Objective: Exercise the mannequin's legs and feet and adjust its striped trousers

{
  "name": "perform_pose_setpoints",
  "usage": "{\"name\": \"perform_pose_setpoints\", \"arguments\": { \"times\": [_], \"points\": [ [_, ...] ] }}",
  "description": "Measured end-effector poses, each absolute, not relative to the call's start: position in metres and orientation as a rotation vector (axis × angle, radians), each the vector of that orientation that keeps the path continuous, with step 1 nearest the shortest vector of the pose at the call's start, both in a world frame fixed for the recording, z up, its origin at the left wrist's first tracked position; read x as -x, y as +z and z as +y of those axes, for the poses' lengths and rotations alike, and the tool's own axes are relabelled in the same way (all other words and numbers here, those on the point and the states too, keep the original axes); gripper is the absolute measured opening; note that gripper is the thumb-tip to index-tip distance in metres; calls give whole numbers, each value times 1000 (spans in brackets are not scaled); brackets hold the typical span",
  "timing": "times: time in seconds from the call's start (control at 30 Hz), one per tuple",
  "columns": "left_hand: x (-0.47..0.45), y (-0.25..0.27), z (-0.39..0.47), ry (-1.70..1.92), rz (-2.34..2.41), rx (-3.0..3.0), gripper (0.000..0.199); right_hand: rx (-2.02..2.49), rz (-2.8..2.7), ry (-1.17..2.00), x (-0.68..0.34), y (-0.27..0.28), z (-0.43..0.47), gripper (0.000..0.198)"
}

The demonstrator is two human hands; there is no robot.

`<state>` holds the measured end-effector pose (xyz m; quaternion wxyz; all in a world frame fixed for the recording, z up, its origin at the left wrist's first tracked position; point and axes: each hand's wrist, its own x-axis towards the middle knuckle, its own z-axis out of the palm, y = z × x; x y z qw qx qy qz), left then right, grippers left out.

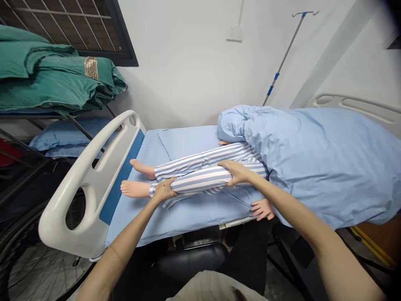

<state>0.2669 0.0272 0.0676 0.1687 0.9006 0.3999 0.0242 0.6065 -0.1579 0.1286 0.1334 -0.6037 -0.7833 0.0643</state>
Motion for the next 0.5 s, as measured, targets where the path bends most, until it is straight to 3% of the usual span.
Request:
{"name": "perform_pose_setpoints", "arguments": {
  "times": [0.17,0.5],
  "points": [
    [-250,77,35,-4,1124,-2623,75,1821,-2308,135,-592,111,-147,101],
    [-228,74,33,-86,1110,-2945,57,2081,-2393,130,-547,64,-128,93]
  ]
}}
